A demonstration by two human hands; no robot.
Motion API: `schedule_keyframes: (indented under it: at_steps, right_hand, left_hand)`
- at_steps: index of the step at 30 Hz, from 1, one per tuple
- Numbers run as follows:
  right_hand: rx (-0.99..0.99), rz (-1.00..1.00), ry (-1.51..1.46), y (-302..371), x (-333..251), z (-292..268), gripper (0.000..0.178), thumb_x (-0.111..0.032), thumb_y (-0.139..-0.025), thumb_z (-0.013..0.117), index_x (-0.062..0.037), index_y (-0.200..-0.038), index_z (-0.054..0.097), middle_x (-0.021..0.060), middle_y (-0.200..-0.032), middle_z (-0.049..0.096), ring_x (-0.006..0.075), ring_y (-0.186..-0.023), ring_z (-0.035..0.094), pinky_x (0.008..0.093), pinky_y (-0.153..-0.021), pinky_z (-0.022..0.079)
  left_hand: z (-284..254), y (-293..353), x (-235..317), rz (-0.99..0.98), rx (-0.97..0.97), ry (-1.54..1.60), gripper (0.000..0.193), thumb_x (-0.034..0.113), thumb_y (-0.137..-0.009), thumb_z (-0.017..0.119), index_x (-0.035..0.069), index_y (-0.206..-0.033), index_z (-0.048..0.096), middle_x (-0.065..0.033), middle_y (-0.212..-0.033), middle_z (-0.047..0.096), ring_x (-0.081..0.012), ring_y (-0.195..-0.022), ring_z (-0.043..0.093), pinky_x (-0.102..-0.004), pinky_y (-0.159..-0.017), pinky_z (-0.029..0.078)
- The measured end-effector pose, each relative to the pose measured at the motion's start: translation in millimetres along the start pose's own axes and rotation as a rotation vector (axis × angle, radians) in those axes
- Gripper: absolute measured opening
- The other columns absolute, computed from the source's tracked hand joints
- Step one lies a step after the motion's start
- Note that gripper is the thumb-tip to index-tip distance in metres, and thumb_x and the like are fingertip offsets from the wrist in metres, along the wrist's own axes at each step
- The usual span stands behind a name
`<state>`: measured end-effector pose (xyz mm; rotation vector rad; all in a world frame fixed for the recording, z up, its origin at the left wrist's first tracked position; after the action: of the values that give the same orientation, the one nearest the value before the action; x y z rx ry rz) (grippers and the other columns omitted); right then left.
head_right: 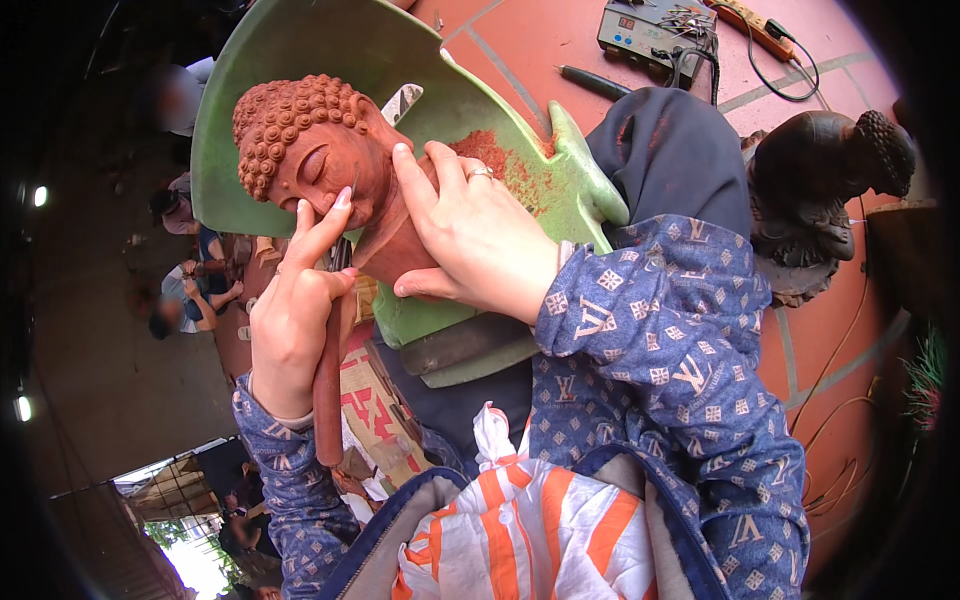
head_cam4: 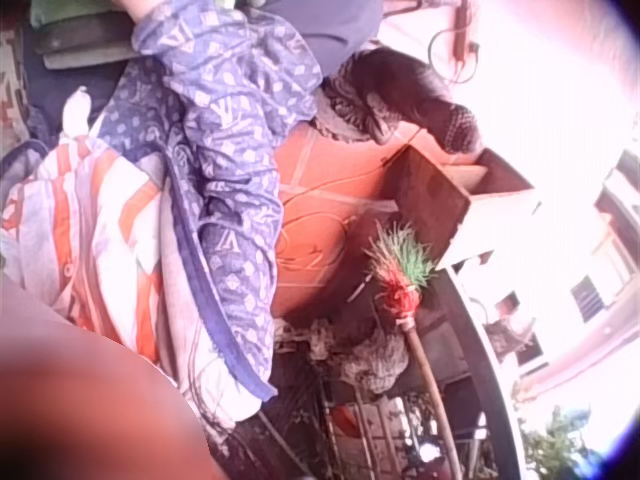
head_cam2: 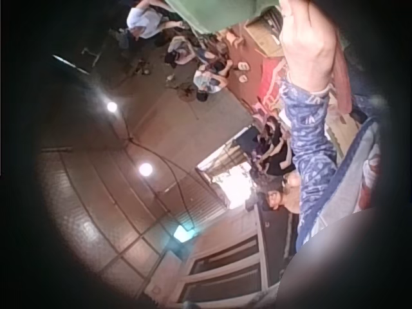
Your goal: The person selects a carving tool from a box and carves the face of a wooden Buddha head mounted on a green stand. They refine the eyes and nose area with a small chisel while seated on the floor among other workers.
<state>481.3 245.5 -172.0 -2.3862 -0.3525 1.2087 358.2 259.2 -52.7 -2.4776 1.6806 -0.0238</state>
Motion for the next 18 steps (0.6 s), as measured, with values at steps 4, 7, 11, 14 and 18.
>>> schedule_keyframes:
  at_steps: [4, 7, 11, 14, 18]
  right_hand:
    - [0.006, -0.004, -0.001, 0, 0, -2, 0.105, -0.041, -0.067, 0.081, 0.0132, -0.138, 0.025, 0.0367, -0.126, 0.040, 0.0470, -0.110, 0.050, 0.0447, -0.094, 0.045]
    - [0.004, -0.004, -0.002, 1, 0, 0, 0.105, -0.041, -0.067, 0.080, 0.0132, -0.138, 0.024, 0.0369, -0.127, 0.039, 0.0475, -0.111, 0.050, 0.0449, -0.095, 0.045]
    - [0.000, -0.002, -0.008, 0, 0, -1, 0.105, -0.040, -0.068, 0.080, 0.0132, -0.138, 0.024, 0.0372, -0.127, 0.039, 0.0480, -0.112, 0.049, 0.0449, -0.096, 0.044]
    - [-0.002, 0.000, -0.011, 0, 0, -2, 0.105, -0.040, -0.068, 0.080, 0.0132, -0.138, 0.024, 0.0374, -0.127, 0.039, 0.0482, -0.113, 0.048, 0.0450, -0.096, 0.044]
    - [-0.008, 0.003, -0.015, 0, 0, -2, 0.105, -0.040, -0.068, 0.080, 0.0133, -0.138, 0.023, 0.0374, -0.128, 0.038, 0.0482, -0.113, 0.048, 0.0452, -0.097, 0.043]
  left_hand:
    - [9, 6, -4, -0.094, 0.180, 0.060, 0.019, -0.005, -0.079, 0.066, 0.000, -0.081, 0.047, -0.0249, -0.125, 0.056, -0.0453, -0.112, 0.057, -0.0415, -0.083, 0.055]
    - [15, 6, -2, -0.118, 0.255, 0.050, 0.020, -0.005, -0.079, 0.066, 0.000, -0.081, 0.047, -0.0270, -0.125, 0.055, -0.0447, -0.111, 0.058, -0.0412, -0.084, 0.055]
    - [17, 4, 1, -0.134, 0.304, 0.050, 0.019, -0.006, -0.079, 0.065, -0.001, -0.084, 0.047, -0.0295, -0.123, 0.055, -0.0445, -0.111, 0.058, -0.0412, -0.086, 0.055]
    - [16, 3, 1, -0.142, 0.305, 0.066, 0.019, -0.007, -0.079, 0.064, -0.001, -0.086, 0.047, -0.0305, -0.123, 0.054, -0.0447, -0.111, 0.058, -0.0416, -0.087, 0.054]
    - [17, 4, 0, -0.147, 0.309, 0.092, 0.020, -0.009, -0.079, 0.064, -0.001, -0.087, 0.047, -0.0307, -0.123, 0.054, -0.0451, -0.112, 0.057, -0.0421, -0.086, 0.054]
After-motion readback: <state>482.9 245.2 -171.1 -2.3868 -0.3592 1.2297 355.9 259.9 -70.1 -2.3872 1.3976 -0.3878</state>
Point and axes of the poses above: each hand's wrist, its own y-axis away from the middle knuckle, its own z-axis out of the palm, x = y × z, the point moved 4 cm from there along -y, towards the middle knuckle
